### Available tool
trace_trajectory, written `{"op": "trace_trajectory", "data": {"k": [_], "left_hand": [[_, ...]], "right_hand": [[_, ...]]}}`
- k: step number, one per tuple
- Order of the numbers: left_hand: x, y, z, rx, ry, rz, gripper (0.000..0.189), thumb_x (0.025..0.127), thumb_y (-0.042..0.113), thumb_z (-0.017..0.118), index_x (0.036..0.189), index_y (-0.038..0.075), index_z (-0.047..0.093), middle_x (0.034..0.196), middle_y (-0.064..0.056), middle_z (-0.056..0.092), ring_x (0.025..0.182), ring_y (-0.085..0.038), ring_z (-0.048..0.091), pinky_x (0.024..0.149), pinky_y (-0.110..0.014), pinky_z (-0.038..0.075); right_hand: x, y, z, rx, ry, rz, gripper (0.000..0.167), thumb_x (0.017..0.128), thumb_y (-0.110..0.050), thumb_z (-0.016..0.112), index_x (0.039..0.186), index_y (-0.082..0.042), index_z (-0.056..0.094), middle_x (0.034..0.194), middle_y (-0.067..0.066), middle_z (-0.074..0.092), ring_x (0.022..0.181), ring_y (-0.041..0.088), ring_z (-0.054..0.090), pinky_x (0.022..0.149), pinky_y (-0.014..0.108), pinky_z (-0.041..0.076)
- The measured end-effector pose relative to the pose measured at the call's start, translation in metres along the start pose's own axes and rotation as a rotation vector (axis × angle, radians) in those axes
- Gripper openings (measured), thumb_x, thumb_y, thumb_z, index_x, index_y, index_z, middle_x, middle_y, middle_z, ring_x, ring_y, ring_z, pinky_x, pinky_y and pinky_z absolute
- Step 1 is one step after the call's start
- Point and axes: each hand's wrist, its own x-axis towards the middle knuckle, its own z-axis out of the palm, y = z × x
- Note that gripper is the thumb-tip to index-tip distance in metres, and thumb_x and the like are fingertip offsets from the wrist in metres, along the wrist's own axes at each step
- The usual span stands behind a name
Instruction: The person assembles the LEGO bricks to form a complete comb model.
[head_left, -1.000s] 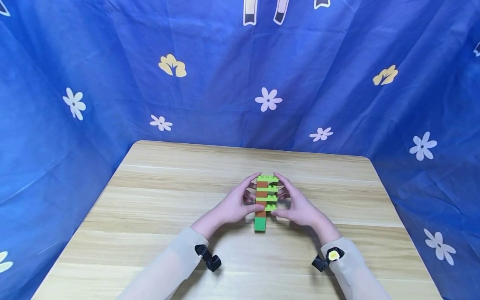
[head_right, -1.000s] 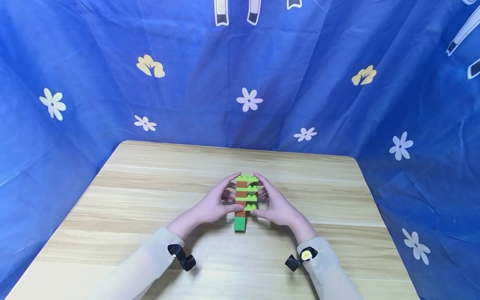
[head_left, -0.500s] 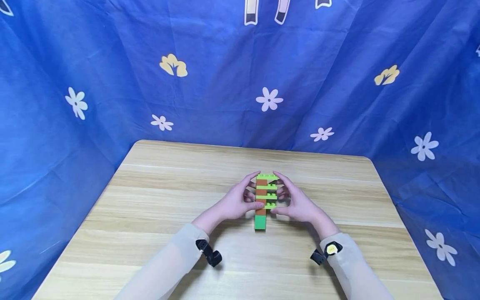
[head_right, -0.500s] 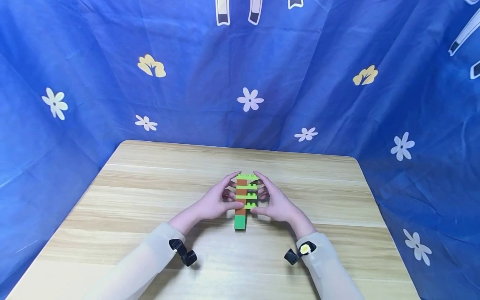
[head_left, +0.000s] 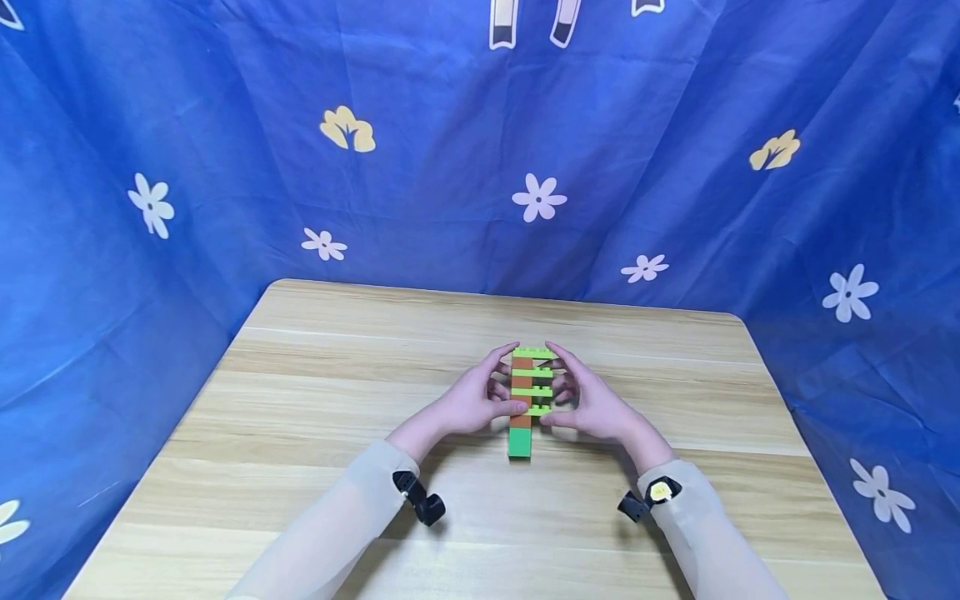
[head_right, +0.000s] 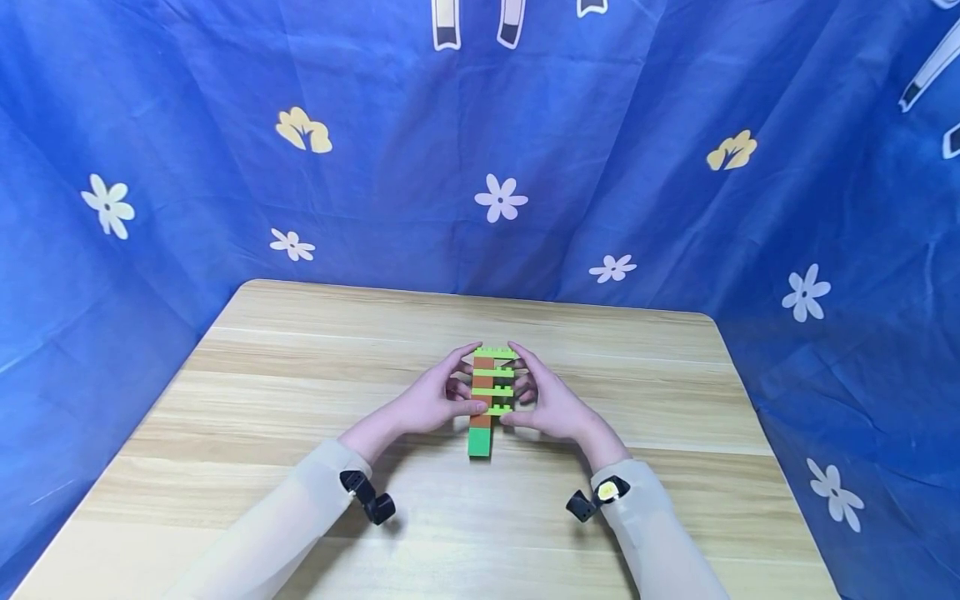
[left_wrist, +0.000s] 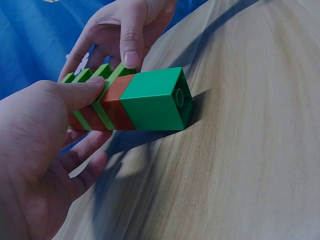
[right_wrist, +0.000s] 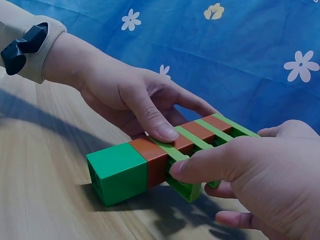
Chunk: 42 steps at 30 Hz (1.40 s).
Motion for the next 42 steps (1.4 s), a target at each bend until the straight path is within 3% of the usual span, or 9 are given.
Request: {"op": "trace_trajectory", "data": {"k": [12,22,42], "left_hand": [[0.003,-0.003,0.0,-0.035,-0.007,-0.046,0.1,0.092,0.016,0.086,0.168,0.013,0.022,0.138,-0.018,0.055,0.1,-0.021,0.072,0.089,-0.035,0.06],[0.004,-0.006,0.0,-0.043,-0.02,-0.078,0.098,0.093,0.018,0.085,0.168,0.009,0.023,0.145,-0.02,0.056,0.104,-0.022,0.072,0.092,-0.037,0.059],[0.004,-0.009,-0.003,-0.028,-0.039,-0.092,0.095,0.095,0.022,0.083,0.167,0.006,0.023,0.144,-0.02,0.058,0.107,-0.024,0.071,0.091,-0.038,0.059]], "right_hand": [[0.003,0.003,0.001,-0.005,-0.014,0.047,0.124,0.076,0.002,0.094,0.17,-0.013,0.014,0.147,0.018,0.049,0.108,0.031,0.064,0.091,0.052,0.058],[0.006,0.015,0.001,0.007,-0.02,0.067,0.12,0.077,0.0,0.093,0.168,-0.003,0.014,0.144,0.019,0.049,0.105,0.03,0.064,0.088,0.041,0.06],[0.011,0.02,0.001,0.055,-0.043,0.101,0.115,0.079,0.001,0.092,0.167,0.0,0.017,0.146,0.024,0.048,0.108,0.033,0.063,0.09,0.046,0.059]]}}
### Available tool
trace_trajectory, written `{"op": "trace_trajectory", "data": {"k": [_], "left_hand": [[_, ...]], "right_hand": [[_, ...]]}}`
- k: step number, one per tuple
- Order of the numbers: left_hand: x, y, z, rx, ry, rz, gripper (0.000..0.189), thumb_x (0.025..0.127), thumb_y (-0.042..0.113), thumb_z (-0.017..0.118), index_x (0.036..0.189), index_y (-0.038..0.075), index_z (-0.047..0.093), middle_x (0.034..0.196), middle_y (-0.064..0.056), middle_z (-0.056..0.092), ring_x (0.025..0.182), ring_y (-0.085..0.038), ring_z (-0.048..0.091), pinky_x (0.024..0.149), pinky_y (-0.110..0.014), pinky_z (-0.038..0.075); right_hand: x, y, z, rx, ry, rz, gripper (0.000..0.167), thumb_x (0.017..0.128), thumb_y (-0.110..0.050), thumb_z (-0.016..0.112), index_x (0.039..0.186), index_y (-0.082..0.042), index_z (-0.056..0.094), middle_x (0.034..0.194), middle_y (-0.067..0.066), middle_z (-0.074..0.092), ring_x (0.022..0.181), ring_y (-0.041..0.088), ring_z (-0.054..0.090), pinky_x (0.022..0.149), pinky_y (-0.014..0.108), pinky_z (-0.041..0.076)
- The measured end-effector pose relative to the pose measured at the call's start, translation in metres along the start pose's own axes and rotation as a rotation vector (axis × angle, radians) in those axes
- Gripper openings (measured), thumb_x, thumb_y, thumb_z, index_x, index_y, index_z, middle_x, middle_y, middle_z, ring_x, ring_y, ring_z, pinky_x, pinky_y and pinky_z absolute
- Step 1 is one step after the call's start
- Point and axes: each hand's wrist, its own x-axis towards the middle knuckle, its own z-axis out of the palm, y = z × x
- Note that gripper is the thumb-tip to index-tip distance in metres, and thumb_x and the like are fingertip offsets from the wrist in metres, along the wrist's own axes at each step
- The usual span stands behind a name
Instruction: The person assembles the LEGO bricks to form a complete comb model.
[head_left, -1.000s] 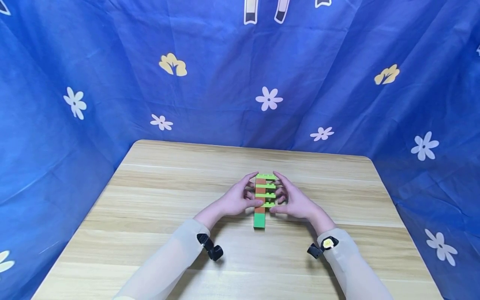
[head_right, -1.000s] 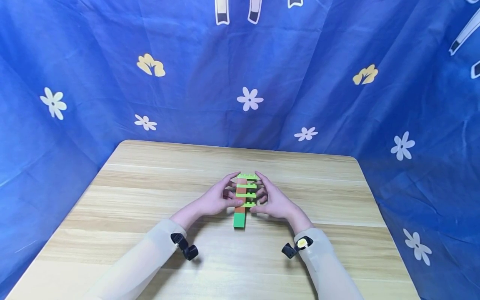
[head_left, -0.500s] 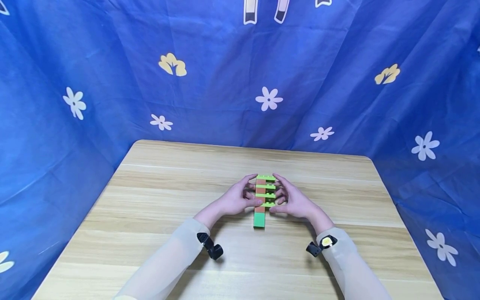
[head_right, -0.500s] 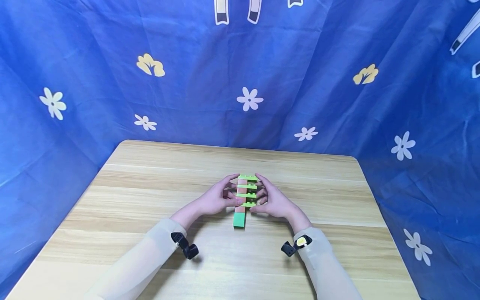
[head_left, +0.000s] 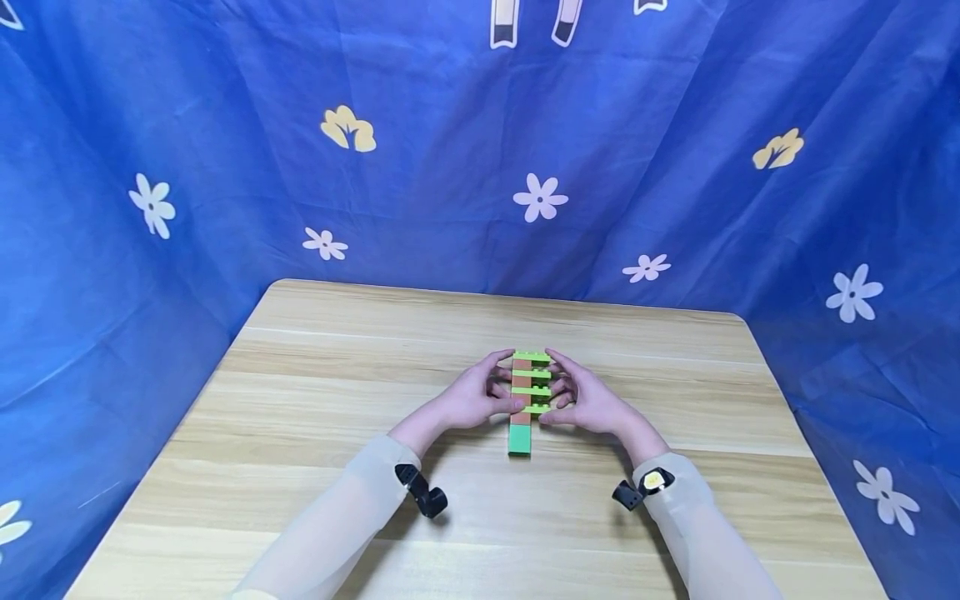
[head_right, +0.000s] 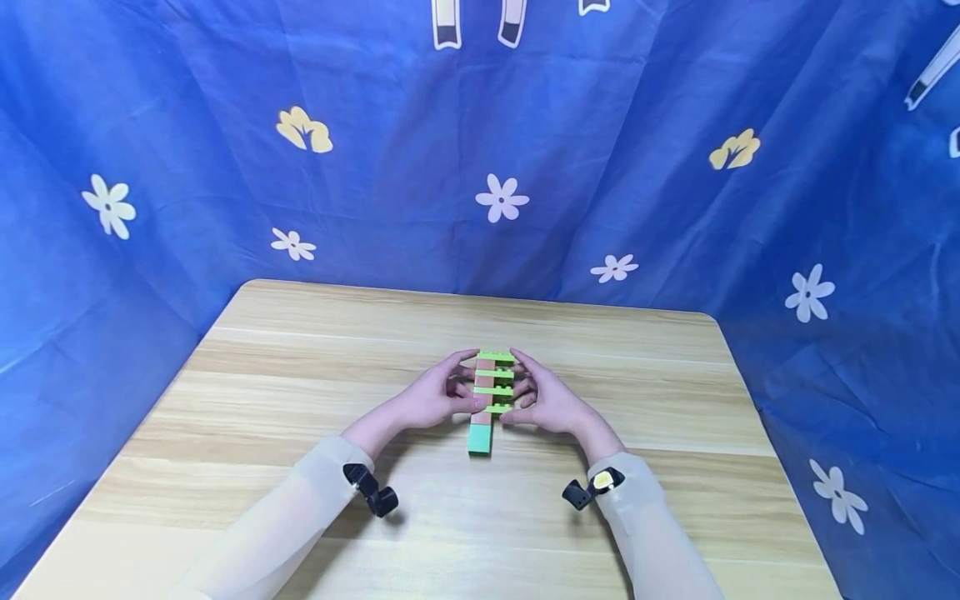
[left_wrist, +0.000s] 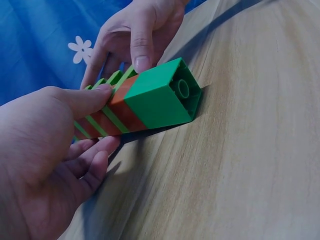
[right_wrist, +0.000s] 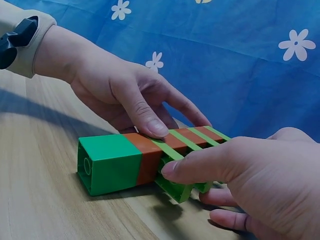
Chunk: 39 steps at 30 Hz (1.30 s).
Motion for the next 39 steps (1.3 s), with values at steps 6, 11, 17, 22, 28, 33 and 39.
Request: {"op": "trace_trajectory", "data": {"k": [6,11,17,22,28,33,39], "left_hand": [[-0.001,0.001,0.0,-0.013,0.011,-0.024,0.093,0.094,0.019,0.084,0.166,0.005,0.026,0.145,-0.022,0.057,0.109,-0.026,0.07,0.093,-0.039,0.058],[-0.002,0.002,0.001,-0.014,0.021,-0.041,0.093,0.093,0.017,0.085,0.165,0.003,0.028,0.146,-0.022,0.056,0.112,-0.027,0.068,0.095,-0.04,0.057],[0.0,0.004,0.001,-0.001,0.024,-0.063,0.093,0.092,0.016,0.086,0.165,0.003,0.029,0.145,-0.019,0.057,0.117,-0.028,0.067,0.099,-0.04,0.056],[0.002,0.003,0.002,0.008,0.025,-0.072,0.092,0.091,0.015,0.086,0.164,0.004,0.031,0.146,-0.019,0.056,0.117,-0.028,0.067,0.098,-0.039,0.057],[0.004,0.0,0.001,0.055,0.031,-0.078,0.088,0.089,0.015,0.088,0.161,0.004,0.038,0.145,-0.017,0.056,0.115,-0.026,0.066,0.097,-0.037,0.056],[0.005,-0.001,0.001,0.06,0.025,-0.074,0.088,0.089,0.013,0.088,0.161,0.003,0.038,0.144,-0.017,0.056,0.115,-0.026,0.066,0.098,-0.037,0.056],[0.004,-0.001,0.0,0.052,0.024,-0.076,0.091,0.089,0.015,0.088,0.162,0.004,0.036,0.146,-0.017,0.055,0.117,-0.026,0.065,0.099,-0.037,0.056]], "right_hand": [[0.001,0.001,0.001,-0.022,0.005,0.006,0.112,0.08,0.002,0.091,0.166,0.003,0.018,0.15,0.026,0.049,0.112,0.039,0.062,0.091,0.058,0.056],[0.001,0.001,0.003,-0.043,0.007,0.021,0.111,0.08,0.006,0.089,0.165,0.006,0.017,0.149,0.029,0.048,0.112,0.044,0.061,0.09,0.062,0.054],[-0.004,-0.023,0.004,-0.042,0.0,0.033,0.104,0.08,0.008,0.087,0.161,0.012,0.021,0.146,0.032,0.05,0.109,0.048,0.061,0.087,0.056,0.055],[-0.004,-0.02,0.004,-0.043,0.008,0.04,0.103,0.08,0.008,0.087,0.16,0.013,0.022,0.146,0.033,0.05,0.108,0.049,0.061,0.083,0.044,0.056],[0.0,0.001,0.003,-0.052,0.013,0.058,0.104,0.082,0.005,0.088,0.162,0.011,0.022,0.147,0.032,0.05,0.103,0.047,0.063,0.076,0.03,0.054],[0.0,0.002,0.002,-0.046,0.015,0.076,0.105,0.081,-0.002,0.091,0.163,0.006,0.025,0.146,0.026,0.053,0.101,0.039,0.064,0.074,0.025,0.052],[-0.001,-0.002,0.001,-0.032,0.004,0.083,0.107,0.082,-0.006,0.092,0.163,0.006,0.024,0.145,0.023,0.054,0.104,0.032,0.065,0.08,0.028,0.055]]}}
